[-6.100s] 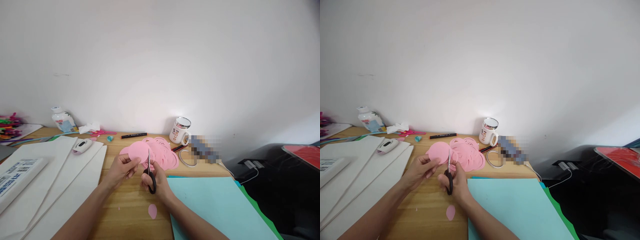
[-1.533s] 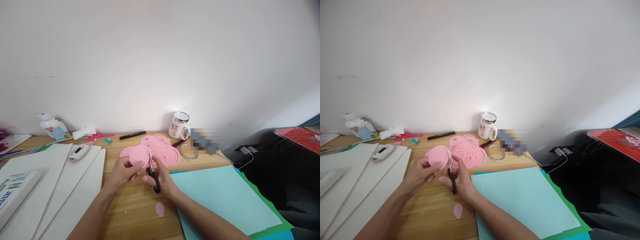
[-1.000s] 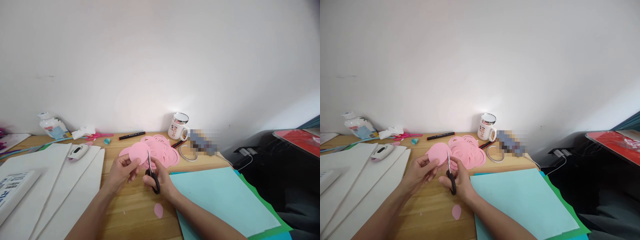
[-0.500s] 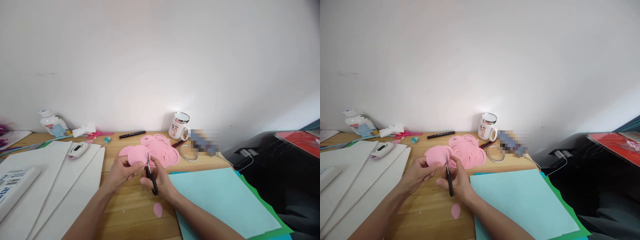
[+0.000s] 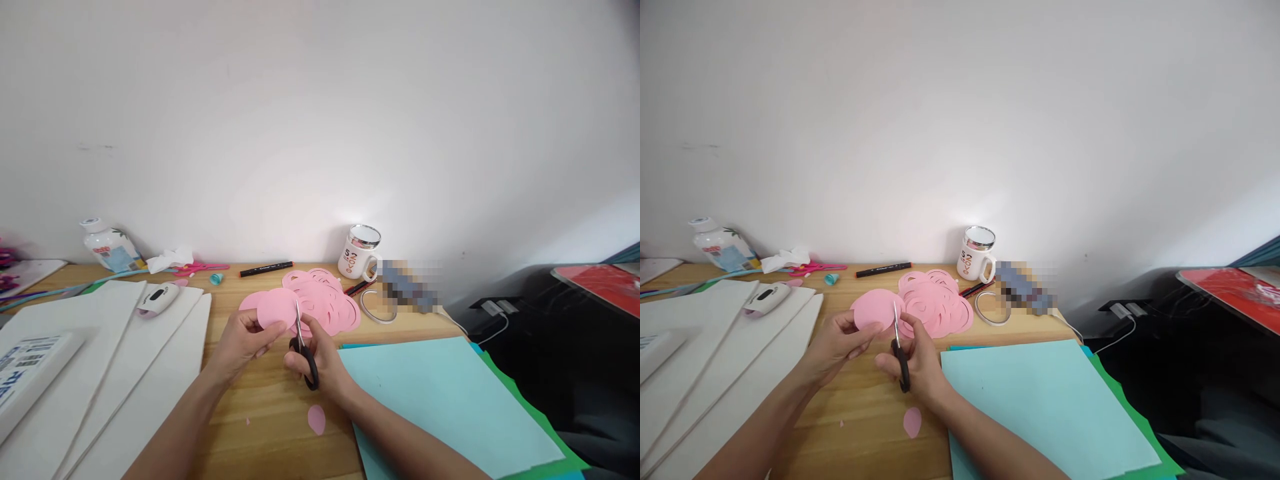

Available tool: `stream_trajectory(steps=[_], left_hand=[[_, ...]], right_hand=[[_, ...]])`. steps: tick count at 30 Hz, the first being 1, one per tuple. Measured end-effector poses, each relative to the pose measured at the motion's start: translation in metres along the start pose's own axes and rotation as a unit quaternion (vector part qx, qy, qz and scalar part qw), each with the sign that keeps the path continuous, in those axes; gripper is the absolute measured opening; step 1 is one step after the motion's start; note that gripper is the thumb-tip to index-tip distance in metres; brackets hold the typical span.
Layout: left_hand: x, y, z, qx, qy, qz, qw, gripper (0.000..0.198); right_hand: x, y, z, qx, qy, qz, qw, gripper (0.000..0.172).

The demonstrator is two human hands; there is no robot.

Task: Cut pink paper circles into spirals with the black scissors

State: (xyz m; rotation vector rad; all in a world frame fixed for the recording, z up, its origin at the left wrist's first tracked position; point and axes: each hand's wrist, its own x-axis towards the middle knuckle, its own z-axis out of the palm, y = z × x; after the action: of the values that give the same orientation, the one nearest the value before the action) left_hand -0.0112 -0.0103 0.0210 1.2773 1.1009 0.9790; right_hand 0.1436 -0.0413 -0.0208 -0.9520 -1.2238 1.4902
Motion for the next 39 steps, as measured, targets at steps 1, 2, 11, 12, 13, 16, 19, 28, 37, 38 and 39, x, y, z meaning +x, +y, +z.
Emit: stream_trajectory(steps=[1,2,11,12,13,16,19,28,37,38,39], left_hand=[[0.0,0.0,0.0,-0.002,0.001,0.0,1.0,0.032],[0.0,0.0,-0.001,-0.003,0.002,0.002,1.0,0.032],[0.001,0.001,-0.001,-0.011,0.01,0.006,1.0,0.031],[0.001,0.001,-0.001,-0.016,0.007,-0.001,1.0,0.031],[0.001,0.002,0.0,-0.025,0.004,-0.008,1.0,0.032],[0.0,0.002,0.001,-0.046,-0.001,-0.019,0.999,0.033],[0.001,-0.001,0.002,-0.036,0.002,-0.018,0.999,0.033],[-0.002,0.002,0.004,-0.013,-0.009,-0.015,1.0,0.033],[0.0,-0.004,-0.001,-0.013,-0.003,-0.01,1.0,0.032],[0.0,-0.004,-0.001,-0.015,-0.004,-0.008,1.0,0.032],[0.001,-0.004,-0.001,-0.018,-0.004,-0.007,1.0,0.032]], right_hand=[[0.0,0.0,0.0,-0.006,0.002,0.005,1.0,0.069],[0.0,0.0,0.0,-0.01,0.003,0.009,1.0,0.068],[0.001,0.003,0.0,-0.006,0.002,0.013,1.0,0.069],[0.001,0.004,0.001,-0.005,0.001,0.01,1.0,0.068],[0.001,0.004,0.001,-0.005,0.0,0.007,1.0,0.068],[0.001,0.006,0.003,-0.01,-0.003,0.002,1.0,0.067],[0.0,0.006,0.004,-0.01,-0.003,0.005,1.0,0.066],[0.0,-0.005,0.001,0.024,-0.004,-0.026,0.999,0.072],[0.0,0.001,0.001,-0.005,0.007,-0.015,1.0,0.07],[0.0,0.001,0.001,-0.005,0.005,-0.016,1.0,0.069],[0.0,0.001,0.001,-0.005,0.003,-0.016,1.0,0.069]])
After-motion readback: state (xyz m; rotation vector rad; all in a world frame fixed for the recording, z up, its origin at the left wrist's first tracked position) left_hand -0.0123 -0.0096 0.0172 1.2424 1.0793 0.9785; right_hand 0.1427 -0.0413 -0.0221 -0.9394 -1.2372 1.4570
